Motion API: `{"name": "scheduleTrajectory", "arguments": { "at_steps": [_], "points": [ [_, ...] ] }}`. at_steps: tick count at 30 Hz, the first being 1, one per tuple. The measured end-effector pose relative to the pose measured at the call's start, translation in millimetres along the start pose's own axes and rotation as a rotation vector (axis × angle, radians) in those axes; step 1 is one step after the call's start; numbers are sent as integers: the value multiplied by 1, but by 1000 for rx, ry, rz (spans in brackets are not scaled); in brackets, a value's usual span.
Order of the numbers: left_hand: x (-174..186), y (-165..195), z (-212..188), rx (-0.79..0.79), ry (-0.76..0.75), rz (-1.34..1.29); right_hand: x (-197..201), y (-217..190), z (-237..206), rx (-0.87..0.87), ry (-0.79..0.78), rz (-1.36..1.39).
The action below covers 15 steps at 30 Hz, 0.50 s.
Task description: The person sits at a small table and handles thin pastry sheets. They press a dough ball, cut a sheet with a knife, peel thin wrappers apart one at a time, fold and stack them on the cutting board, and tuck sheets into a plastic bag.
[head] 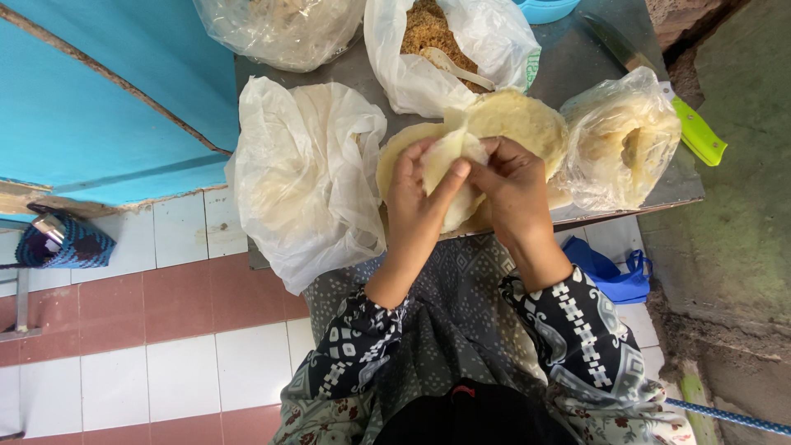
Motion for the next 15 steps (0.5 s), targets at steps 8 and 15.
{"name": "scheduleTrajectory", "arguments": {
  "at_steps": [8,15],
  "points": [
    [26,-3,16,-130,174,-19,23,1,0,-155,66,395],
    [27,24,20,22,252,-396,41,9,-5,-302,105,715]
  ]
}}
Point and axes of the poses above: each hand's wrist, its own z-axis towards the middle knuckle, its own x-axis out of the back of the hand, y = z × x, the point moved 2 cm from there along z, towards the middle knuckle, and after that the axes turned 10 degrees about -z, right-handed, at the moved point
